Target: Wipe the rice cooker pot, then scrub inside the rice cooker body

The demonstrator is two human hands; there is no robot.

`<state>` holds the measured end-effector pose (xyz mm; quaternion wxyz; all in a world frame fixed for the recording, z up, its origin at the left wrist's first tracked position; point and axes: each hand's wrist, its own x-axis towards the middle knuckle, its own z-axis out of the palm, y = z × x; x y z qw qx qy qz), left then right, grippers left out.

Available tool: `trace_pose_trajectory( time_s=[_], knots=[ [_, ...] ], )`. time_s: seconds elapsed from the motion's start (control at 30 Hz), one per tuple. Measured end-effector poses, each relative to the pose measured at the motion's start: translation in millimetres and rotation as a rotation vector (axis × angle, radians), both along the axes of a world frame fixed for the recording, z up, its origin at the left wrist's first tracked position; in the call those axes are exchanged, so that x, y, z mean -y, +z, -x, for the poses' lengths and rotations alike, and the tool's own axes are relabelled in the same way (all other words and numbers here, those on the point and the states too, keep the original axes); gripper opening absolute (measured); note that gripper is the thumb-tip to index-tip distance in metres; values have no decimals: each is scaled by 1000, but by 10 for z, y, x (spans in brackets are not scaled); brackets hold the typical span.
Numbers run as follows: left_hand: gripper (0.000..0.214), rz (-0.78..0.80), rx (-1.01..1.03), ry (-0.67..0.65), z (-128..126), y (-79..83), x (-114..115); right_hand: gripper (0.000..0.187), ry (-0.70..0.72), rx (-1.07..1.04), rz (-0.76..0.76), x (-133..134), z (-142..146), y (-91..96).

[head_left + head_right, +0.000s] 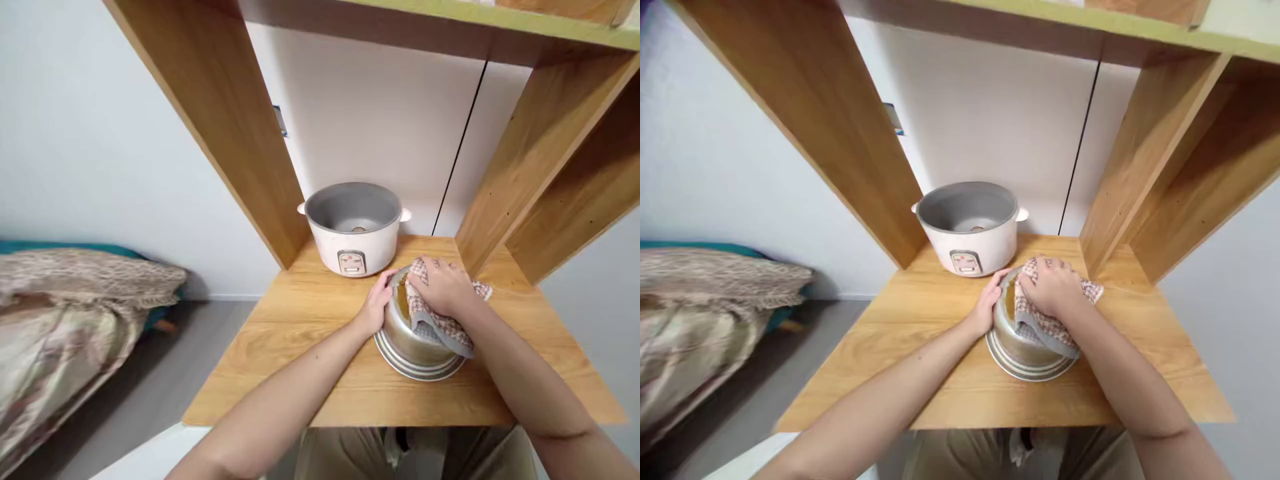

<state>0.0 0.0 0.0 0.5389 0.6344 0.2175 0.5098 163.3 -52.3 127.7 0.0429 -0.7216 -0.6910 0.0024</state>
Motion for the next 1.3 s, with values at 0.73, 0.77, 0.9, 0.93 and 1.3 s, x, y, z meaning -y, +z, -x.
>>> trace_pose_trajectory(
  time_s=[0.73,0.77,0.9,0.93,1.3],
  knots=[
    [56,-47,-51,37,53,25,12,66,328,46,-46,62,14,-27],
    [56,-54,-52,41,53,34,16,67,372,45,-47,74,18,-26],
    [57,-78,-57,49,47,45,18,72,474,41,-35,115,38,-25],
    [57,-80,-58,56,45,40,15,74,489,45,-35,127,44,-26],
    [56,-42,-81,108,53,12,10,73,496,69,-46,327,231,-88]
  ],
)
